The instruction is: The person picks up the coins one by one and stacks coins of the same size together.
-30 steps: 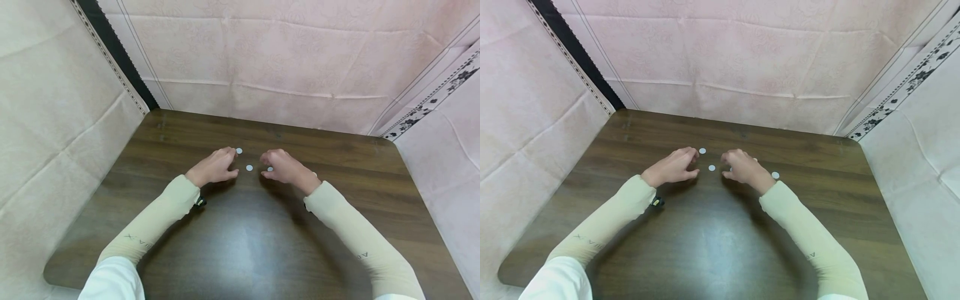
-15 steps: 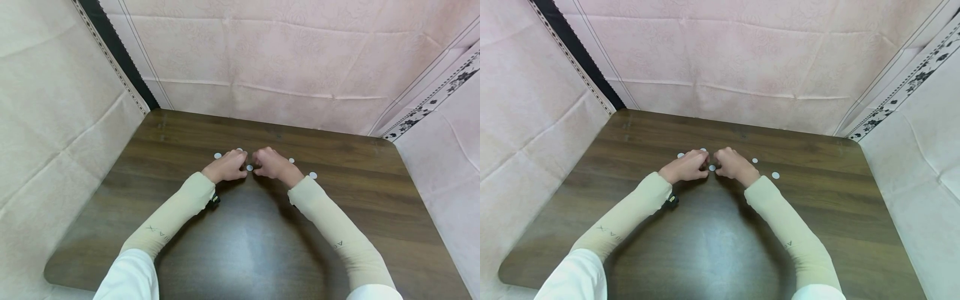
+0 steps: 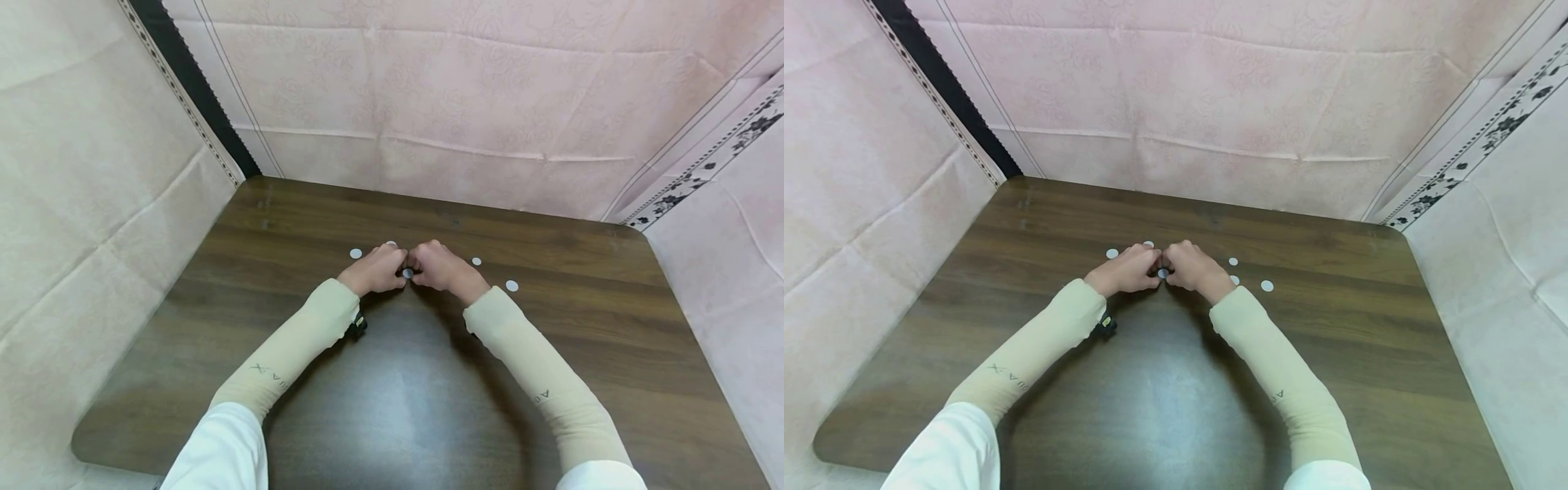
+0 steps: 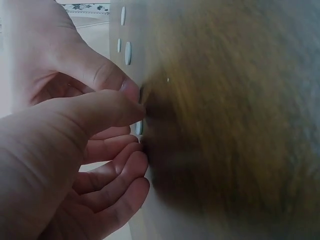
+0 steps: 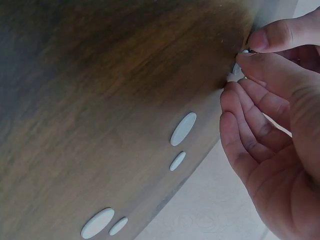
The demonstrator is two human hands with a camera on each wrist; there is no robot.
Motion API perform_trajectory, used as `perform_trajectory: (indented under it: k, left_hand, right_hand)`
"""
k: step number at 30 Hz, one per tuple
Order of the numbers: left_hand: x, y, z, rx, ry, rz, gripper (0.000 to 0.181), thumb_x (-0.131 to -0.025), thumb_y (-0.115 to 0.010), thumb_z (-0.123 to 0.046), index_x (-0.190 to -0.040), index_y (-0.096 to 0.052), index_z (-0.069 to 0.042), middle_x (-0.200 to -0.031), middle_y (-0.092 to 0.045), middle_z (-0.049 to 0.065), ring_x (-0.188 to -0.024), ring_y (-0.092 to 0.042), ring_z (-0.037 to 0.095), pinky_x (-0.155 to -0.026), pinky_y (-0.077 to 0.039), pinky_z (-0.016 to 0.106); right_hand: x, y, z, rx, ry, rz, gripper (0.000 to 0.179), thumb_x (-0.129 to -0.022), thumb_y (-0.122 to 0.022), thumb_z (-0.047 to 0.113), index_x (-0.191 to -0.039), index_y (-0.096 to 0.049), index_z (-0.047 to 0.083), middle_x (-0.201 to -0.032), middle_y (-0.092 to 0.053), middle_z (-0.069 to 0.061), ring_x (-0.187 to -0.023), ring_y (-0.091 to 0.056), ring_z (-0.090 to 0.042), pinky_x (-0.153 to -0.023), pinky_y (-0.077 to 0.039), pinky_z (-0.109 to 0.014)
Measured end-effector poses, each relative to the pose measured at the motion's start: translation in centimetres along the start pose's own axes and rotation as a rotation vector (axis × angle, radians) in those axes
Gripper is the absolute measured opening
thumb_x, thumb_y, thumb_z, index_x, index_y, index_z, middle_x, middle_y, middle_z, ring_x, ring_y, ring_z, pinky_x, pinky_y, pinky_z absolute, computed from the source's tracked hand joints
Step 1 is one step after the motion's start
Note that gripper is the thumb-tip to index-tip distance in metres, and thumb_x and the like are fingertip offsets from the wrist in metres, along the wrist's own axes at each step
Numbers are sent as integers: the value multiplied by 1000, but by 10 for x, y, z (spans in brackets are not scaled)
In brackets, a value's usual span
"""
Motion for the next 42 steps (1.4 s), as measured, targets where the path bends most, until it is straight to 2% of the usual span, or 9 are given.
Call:
perform_trajectory:
  k: [6,15,18,23,27,34,42]
  left_hand:
    - [-4,-1,0,25,36,-17,11,-92,-72,-11,-89,-63,-7,-82,-53,2,-86,-48,20,-72,-42,32]
    - [-4,-4,-2,57,53,-59,29,-93,-70,-8,-70,-52,-13,-77,-48,1,-82,-48,19,-72,-44,33]
    - [-5,-4,-2,69,58,-56,30,-92,-69,-7,-68,-51,-14,-76,-47,0,-83,-47,19,-73,-43,33]
    - [-6,-3,-2,88,55,-45,29,-91,-69,-5,-69,-52,-13,-74,-46,0,-80,-46,19,-71,-42,32]
    - [-5,-2,-3,85,60,-37,25,-92,-70,-7,-74,-55,-12,-74,-48,-1,-78,-47,18,-69,-43,31]
    - [0,-2,-6,98,69,-20,22,-94,-70,-8,-77,-58,-10,-73,-48,-1,-67,-49,15,-65,-43,29]
    - [11,-8,-9,99,27,-6,24,-95,-71,-7,-76,-57,-10,-74,-48,-1,-67,-48,15,-63,-41,28]
  right_hand:
    - [-4,1,0,-11,-30,9,8,-91,-78,4,-99,-79,5,-93,-78,-7,-88,-73,-20,-80,-61,-36]
    - [-8,2,4,-14,-91,44,7,-91,-77,3,-96,-80,4,-95,-79,-8,-90,-73,-21,-83,-61,-37]
    - [-9,1,3,-17,-75,38,9,-91,-76,2,-98,-81,4,-97,-80,-8,-94,-75,-22,-85,-62,-37]
    - [-9,-1,-1,-31,-62,31,13,-91,-76,3,-102,-82,4,-102,-81,-9,-100,-77,-23,-88,-63,-36]
    - [-8,-1,-1,-48,-72,42,13,-91,-77,4,-104,-82,3,-103,-81,-9,-100,-77,-23,-88,-63,-36]
    - [-4,-2,3,-73,-54,51,12,-92,-76,3,-103,-80,1,-103,-81,-11,-98,-77,-23,-86,-63,-35]
    - [5,-7,10,-64,-26,42,9,-91,-76,4,-98,-81,4,-96,-81,-7,-90,-77,-19,-81,-63,-33]
Point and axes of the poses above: each hand's wrist, its own x-axis away from the middle knuckle, its own y-axis out of the back of the hand, z = x × y, the point moved 1 cm from there along -x, towards the middle knuckle
